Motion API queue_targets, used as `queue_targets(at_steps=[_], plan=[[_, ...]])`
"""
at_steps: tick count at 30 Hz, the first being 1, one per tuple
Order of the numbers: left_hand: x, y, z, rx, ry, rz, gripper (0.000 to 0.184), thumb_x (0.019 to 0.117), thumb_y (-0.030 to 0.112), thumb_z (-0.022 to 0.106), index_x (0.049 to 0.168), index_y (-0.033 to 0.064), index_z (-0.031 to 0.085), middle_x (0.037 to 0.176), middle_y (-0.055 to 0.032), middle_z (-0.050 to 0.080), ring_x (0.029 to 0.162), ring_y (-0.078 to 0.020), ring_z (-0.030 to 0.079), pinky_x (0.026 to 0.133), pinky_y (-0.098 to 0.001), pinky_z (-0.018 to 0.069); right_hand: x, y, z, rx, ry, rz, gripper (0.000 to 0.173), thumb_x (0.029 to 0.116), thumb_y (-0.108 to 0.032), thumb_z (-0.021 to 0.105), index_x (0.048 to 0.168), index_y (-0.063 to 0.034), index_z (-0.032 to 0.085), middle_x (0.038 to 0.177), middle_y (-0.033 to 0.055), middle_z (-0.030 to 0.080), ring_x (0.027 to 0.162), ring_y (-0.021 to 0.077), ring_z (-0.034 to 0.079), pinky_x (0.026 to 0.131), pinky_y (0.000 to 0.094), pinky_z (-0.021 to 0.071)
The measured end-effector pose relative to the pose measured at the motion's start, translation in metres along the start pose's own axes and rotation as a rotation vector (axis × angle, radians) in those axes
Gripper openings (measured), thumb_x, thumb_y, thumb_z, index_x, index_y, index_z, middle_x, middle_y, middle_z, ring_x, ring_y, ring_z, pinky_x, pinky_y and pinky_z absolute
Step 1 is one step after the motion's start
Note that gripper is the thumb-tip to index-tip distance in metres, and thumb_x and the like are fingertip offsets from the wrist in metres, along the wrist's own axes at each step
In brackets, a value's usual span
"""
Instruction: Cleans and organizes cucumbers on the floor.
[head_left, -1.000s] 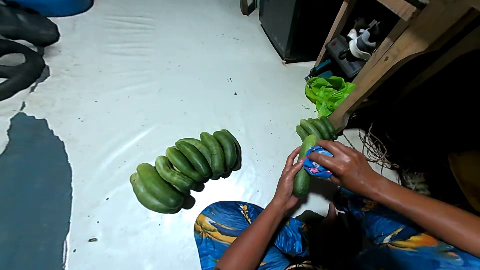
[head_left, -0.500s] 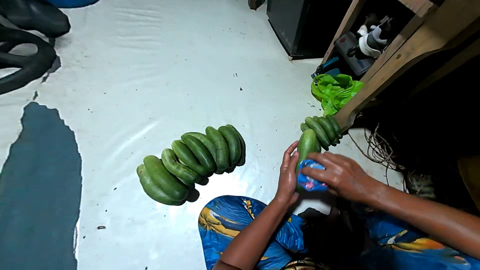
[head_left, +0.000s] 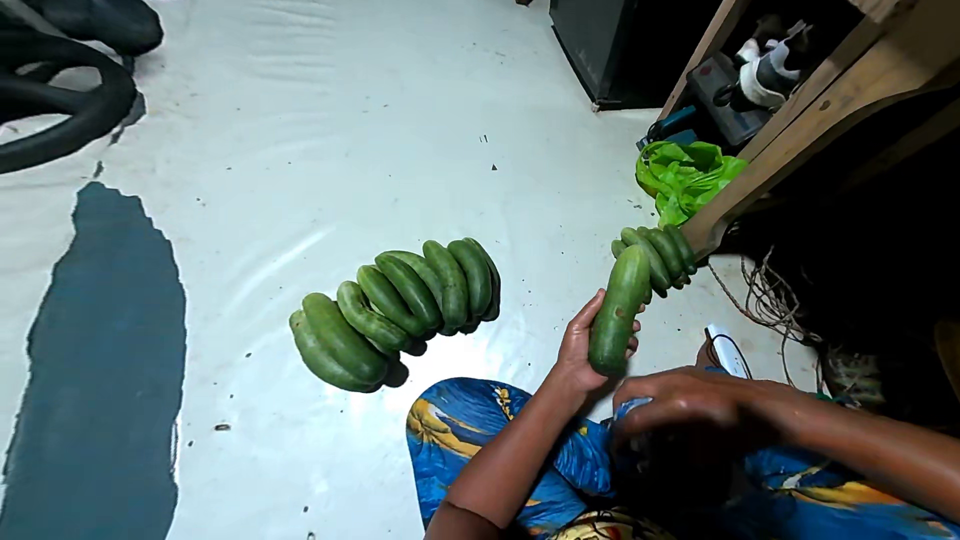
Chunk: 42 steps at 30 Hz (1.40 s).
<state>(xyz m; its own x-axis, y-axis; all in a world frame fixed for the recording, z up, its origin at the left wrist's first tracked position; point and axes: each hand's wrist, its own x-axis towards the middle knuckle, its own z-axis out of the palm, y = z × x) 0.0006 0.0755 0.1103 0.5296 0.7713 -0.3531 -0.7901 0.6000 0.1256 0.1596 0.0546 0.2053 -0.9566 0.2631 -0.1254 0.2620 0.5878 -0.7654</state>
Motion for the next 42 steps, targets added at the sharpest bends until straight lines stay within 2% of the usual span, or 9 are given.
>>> queue_targets(at_steps=[5, 9, 14, 21, 28, 30, 35, 38, 42], plan=[[0.002, 0.000, -0.008, -0.090, -0.237, -0.014, 0.041, 0.1044, 0.042, 0.042, 0.115, 0.0076, 0.061, 0.095, -0.0131, 0.069, 0.077, -0.0210, 0.070, 0.068, -0.0316, 0.0603, -0.014, 0.005, -0.023, -0.131, 0.163, 0.108, 0.033, 0.0874, -0.013, 0.071, 0.120, -0.0138, 0.073, 0.124, 0.0137, 0.067, 0.111, 0.0262, 0.067, 0.088, 0.0431, 0.0587], [-0.003, -0.005, 0.001, 0.177, -0.136, 0.121, 0.042, 0.1109, 0.040, 0.026, 0.130, 0.0194, 0.058, 0.096, -0.0067, 0.070, 0.081, -0.0148, 0.070, 0.069, -0.0271, 0.0583, -0.025, 0.009, -0.037, -0.312, 0.598, 0.191, 0.032, 0.0866, -0.019, 0.070, 0.117, -0.0125, 0.075, 0.119, 0.0100, 0.069, 0.103, 0.0147, 0.068, 0.085, 0.0325, 0.0599], [-0.005, -0.014, 0.002, 0.222, -0.134, 0.149, 0.036, 0.1106, 0.024, 0.029, 0.141, 0.0183, 0.048, 0.107, -0.0111, 0.067, 0.084, -0.0187, 0.069, 0.070, -0.0281, 0.0575, -0.032, 0.016, -0.053, -0.533, 0.874, 0.367, 0.041, 0.0817, -0.013, 0.071, 0.123, -0.0064, 0.071, 0.122, 0.0191, 0.065, 0.105, 0.0274, 0.066, 0.087, 0.0435, 0.0563], [-0.009, -0.016, 0.003, 0.178, -0.146, 0.171, 0.029, 0.1047, 0.013, 0.039, 0.123, 0.0101, 0.060, 0.098, -0.0048, 0.072, 0.086, -0.0116, 0.071, 0.077, -0.0264, 0.0593, -0.021, 0.018, -0.030, -0.736, 0.708, 0.323, 0.047, 0.0783, -0.007, 0.073, 0.125, -0.0084, 0.070, 0.122, 0.0278, 0.062, 0.095, 0.0428, 0.068, 0.066, 0.0548, 0.0581], [-0.003, -0.009, 0.002, 0.109, 0.032, 0.156, 0.037, 0.1103, 0.033, 0.033, 0.113, 0.0094, 0.061, 0.085, -0.0062, 0.069, 0.073, -0.0121, 0.069, 0.067, -0.0252, 0.0590, 0.003, 0.012, 0.014, -0.790, 0.420, 0.058, 0.030, 0.0912, -0.012, 0.060, 0.119, -0.0119, 0.071, 0.112, 0.0238, 0.068, 0.083, 0.0370, 0.069, 0.059, 0.0438, 0.0553], [-0.003, -0.011, 0.005, 0.149, 0.078, 0.137, 0.042, 0.1103, 0.040, 0.032, 0.109, 0.0090, 0.061, 0.084, -0.0059, 0.068, 0.073, -0.0120, 0.069, 0.066, -0.0255, 0.0584, 0.002, 0.013, 0.008, -0.760, 0.393, 0.080, 0.036, 0.0855, -0.011, 0.063, 0.121, -0.0123, 0.071, 0.114, 0.0241, 0.068, 0.086, 0.0383, 0.070, 0.060, 0.0458, 0.0563], [-0.003, -0.019, 0.004, 0.333, 0.009, 0.203, 0.036, 0.1108, 0.031, 0.033, 0.142, 0.0165, 0.046, 0.103, -0.0044, 0.068, 0.089, -0.0122, 0.068, 0.079, -0.0278, 0.0576, -0.005, 0.023, -0.022, -0.798, 0.502, 0.288, 0.043, 0.0779, -0.003, 0.073, 0.120, -0.0120, 0.073, 0.116, 0.0264, 0.065, 0.091, 0.0427, 0.070, 0.064, 0.0528, 0.0583], [-0.001, -0.021, 0.002, 0.399, -0.002, 0.230, 0.038, 0.1099, 0.025, 0.036, 0.147, 0.0171, 0.042, 0.106, -0.0053, 0.065, 0.087, -0.0113, 0.066, 0.077, -0.0259, 0.0560, -0.005, 0.022, -0.026, -0.834, 0.511, 0.375, 0.047, 0.0751, -0.002, 0.077, 0.121, -0.0109, 0.072, 0.117, 0.0281, 0.063, 0.093, 0.0443, 0.068, 0.064, 0.0528, 0.0574], [-0.002, -0.019, 0.002, 0.398, 0.053, 0.256, 0.036, 0.1093, 0.025, 0.038, 0.144, 0.0181, 0.045, 0.108, -0.0047, 0.067, 0.092, -0.0114, 0.068, 0.081, -0.0291, 0.0576, 0.003, 0.018, -0.007, -0.791, 0.400, 0.291, 0.041, 0.0799, -0.004, 0.074, 0.121, -0.0086, 0.071, 0.113, 0.0284, 0.065, 0.089, 0.0450, 0.069, 0.064, 0.0536, 0.0578]])
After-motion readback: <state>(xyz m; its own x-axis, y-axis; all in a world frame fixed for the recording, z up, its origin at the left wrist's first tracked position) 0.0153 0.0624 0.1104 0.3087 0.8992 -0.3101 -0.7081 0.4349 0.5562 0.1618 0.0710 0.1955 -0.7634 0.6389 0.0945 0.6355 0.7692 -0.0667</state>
